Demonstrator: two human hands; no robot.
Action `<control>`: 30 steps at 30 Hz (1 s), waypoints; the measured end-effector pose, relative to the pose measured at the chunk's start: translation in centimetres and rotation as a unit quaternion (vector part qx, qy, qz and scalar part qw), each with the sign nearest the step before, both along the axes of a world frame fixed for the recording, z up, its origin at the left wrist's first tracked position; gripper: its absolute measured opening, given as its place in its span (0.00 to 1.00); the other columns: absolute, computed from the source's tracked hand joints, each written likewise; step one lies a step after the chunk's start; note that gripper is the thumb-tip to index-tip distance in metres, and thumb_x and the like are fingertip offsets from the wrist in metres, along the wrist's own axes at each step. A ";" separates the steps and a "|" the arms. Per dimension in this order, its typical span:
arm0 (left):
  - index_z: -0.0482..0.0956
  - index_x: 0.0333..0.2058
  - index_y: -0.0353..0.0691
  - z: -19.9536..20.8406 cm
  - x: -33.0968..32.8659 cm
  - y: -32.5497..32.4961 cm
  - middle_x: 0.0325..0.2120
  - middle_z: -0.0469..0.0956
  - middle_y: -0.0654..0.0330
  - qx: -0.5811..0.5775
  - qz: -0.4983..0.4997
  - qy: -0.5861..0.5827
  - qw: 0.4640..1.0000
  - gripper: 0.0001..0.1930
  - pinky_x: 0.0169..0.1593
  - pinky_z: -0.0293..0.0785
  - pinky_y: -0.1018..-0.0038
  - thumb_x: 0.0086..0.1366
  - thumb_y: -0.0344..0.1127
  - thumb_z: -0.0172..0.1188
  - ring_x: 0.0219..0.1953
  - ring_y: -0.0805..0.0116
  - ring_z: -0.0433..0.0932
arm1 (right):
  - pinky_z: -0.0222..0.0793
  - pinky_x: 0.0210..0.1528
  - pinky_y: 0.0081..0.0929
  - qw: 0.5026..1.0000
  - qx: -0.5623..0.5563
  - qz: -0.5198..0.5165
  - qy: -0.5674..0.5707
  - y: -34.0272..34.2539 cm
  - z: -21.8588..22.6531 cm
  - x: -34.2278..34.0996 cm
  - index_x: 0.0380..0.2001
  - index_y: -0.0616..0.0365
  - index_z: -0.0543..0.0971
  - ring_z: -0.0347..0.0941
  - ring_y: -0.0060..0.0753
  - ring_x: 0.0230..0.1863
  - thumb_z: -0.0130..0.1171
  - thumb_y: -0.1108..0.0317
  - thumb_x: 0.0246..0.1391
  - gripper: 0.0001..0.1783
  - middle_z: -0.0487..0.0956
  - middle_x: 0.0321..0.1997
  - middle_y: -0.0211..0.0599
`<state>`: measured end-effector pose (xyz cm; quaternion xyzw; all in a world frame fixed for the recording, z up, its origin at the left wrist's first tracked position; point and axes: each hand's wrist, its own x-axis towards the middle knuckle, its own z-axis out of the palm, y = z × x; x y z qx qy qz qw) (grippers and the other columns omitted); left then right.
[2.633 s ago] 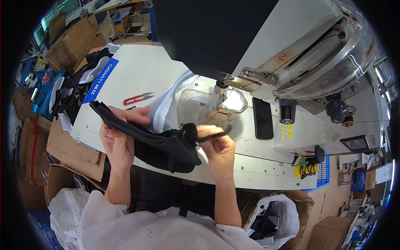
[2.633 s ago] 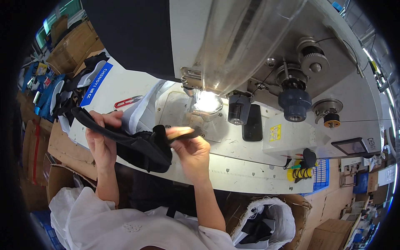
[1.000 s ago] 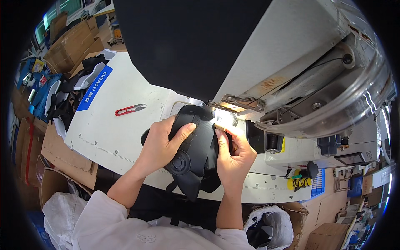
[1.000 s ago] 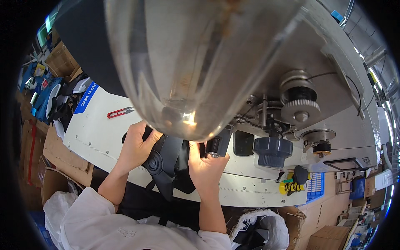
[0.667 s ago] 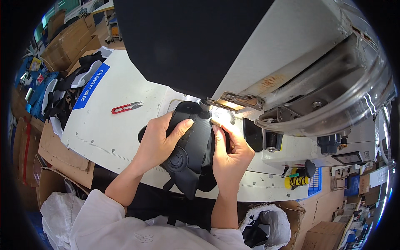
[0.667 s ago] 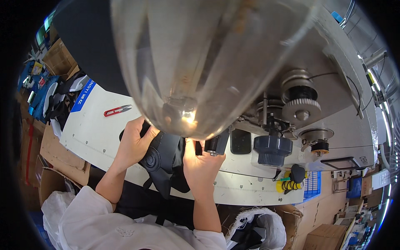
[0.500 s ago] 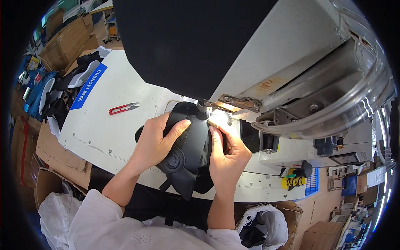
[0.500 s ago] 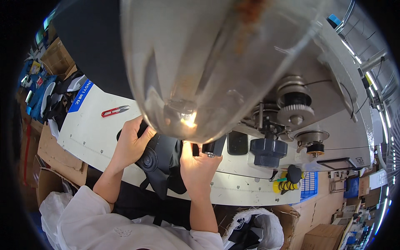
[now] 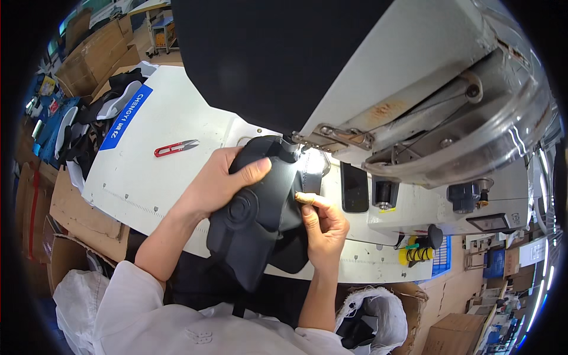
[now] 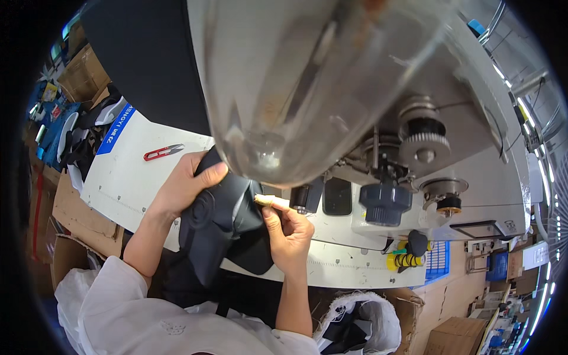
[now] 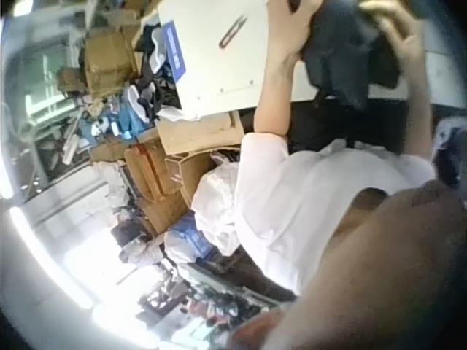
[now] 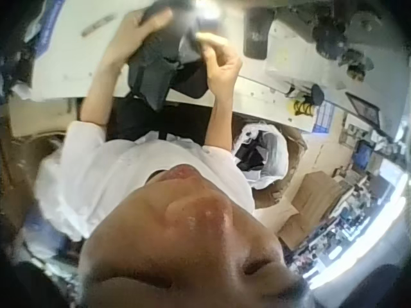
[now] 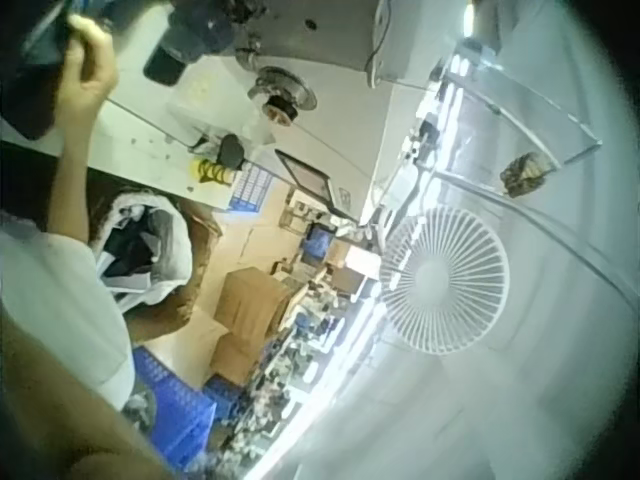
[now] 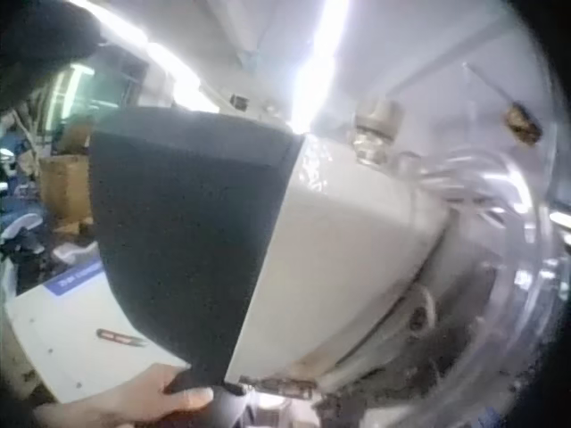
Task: The person sews shoe upper components together using a sewing machine and trims threads using thread snips.
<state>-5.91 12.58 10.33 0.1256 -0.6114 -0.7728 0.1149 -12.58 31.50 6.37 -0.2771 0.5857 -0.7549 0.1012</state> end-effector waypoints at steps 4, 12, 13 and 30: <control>0.77 0.38 0.29 0.6 0.3 -0.2 0.27 0.78 0.63 0.099 -0.030 -0.048 0.994 0.19 0.30 0.73 0.83 0.64 0.44 0.62 0.26 0.81 0.75 | 0.68 0.38 0.18 0.974 0.113 -0.075 0.182 0.5 2.2 -0.3 0.40 0.63 0.81 0.75 0.20 0.33 0.58 0.78 0.55 0.09 0.83 0.35 0.38; 0.77 0.41 0.30 0.3 0.2 1.0 0.28 0.78 0.63 -0.072 -0.007 0.047 0.996 0.14 0.31 0.71 0.83 0.64 0.37 0.60 0.27 0.82 0.74 | 0.64 0.31 0.17 0.970 0.165 -0.039 0.173 1.3 3.2 -1.0 0.42 0.63 0.82 0.69 0.16 0.24 0.57 0.78 0.55 0.11 0.81 0.27 0.40; 0.77 0.41 0.30 0.4 0.2 0.9 0.28 0.78 0.63 -0.074 -0.003 0.046 0.996 0.14 0.31 0.71 0.83 0.64 0.37 0.60 0.27 0.82 0.74 | 0.64 0.31 0.16 0.970 0.174 -0.046 0.162 1.5 3.0 -1.0 0.41 0.64 0.81 0.68 0.15 0.24 0.58 0.78 0.55 0.11 0.81 0.26 0.40; 0.73 0.52 0.34 5.6 4.9 -1.6 0.57 0.66 0.49 -0.428 -0.201 0.256 0.843 0.43 0.63 0.54 0.52 0.43 0.57 0.75 0.63 0.49 0.59 | 0.62 0.55 0.22 0.988 -0.039 0.099 -0.111 0.7 -0.3 -0.7 0.45 0.64 0.77 0.71 0.24 0.47 0.55 0.78 0.55 0.13 0.78 0.43 0.34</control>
